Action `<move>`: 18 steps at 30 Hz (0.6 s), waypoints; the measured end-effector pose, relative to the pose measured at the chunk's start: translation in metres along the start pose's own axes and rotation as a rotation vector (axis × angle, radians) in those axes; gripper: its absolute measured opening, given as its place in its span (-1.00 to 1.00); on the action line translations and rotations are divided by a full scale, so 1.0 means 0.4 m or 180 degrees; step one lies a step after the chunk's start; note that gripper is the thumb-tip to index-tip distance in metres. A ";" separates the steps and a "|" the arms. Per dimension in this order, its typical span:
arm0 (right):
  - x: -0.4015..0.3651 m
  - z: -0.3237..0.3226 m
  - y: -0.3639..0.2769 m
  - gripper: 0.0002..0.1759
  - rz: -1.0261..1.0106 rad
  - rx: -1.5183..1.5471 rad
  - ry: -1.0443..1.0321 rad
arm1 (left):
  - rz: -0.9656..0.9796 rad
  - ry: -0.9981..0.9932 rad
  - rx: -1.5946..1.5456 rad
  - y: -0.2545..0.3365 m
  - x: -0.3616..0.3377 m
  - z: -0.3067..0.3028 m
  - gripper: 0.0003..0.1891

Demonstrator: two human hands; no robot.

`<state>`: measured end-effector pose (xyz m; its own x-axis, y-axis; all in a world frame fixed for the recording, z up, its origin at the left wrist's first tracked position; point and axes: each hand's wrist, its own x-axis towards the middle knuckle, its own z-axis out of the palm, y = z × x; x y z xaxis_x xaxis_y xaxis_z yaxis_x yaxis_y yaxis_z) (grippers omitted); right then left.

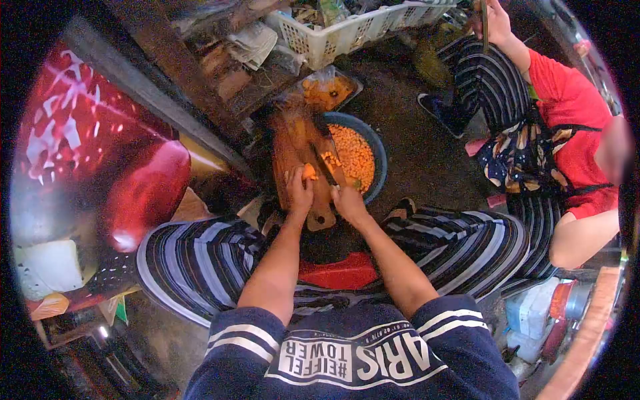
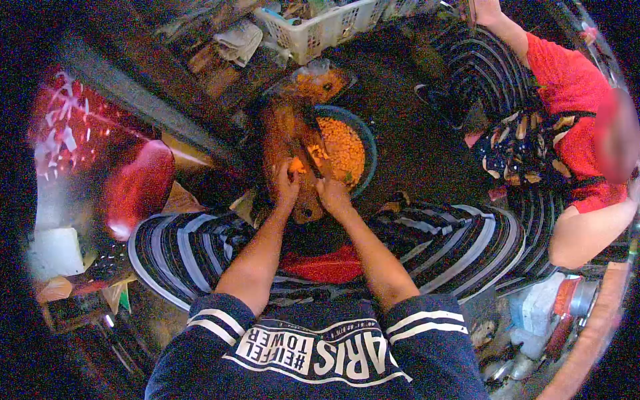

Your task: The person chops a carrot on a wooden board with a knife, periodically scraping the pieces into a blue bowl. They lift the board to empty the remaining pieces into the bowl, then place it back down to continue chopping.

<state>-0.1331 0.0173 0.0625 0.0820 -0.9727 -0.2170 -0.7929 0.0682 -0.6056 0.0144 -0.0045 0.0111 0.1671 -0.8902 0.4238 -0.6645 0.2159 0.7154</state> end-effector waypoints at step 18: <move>0.003 -0.052 -0.023 -0.62 0.0024 -0.0185 0.0640 | 0.0159 0.0084 -0.0481 0.038 0.074 0.049 -0.65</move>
<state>-0.1385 0.0108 0.0838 -0.0416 -0.9973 -0.0608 -0.8270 0.0685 -0.5580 -0.0048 -0.0355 0.0237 0.1570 -0.8664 0.4739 -0.5556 0.3192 0.7678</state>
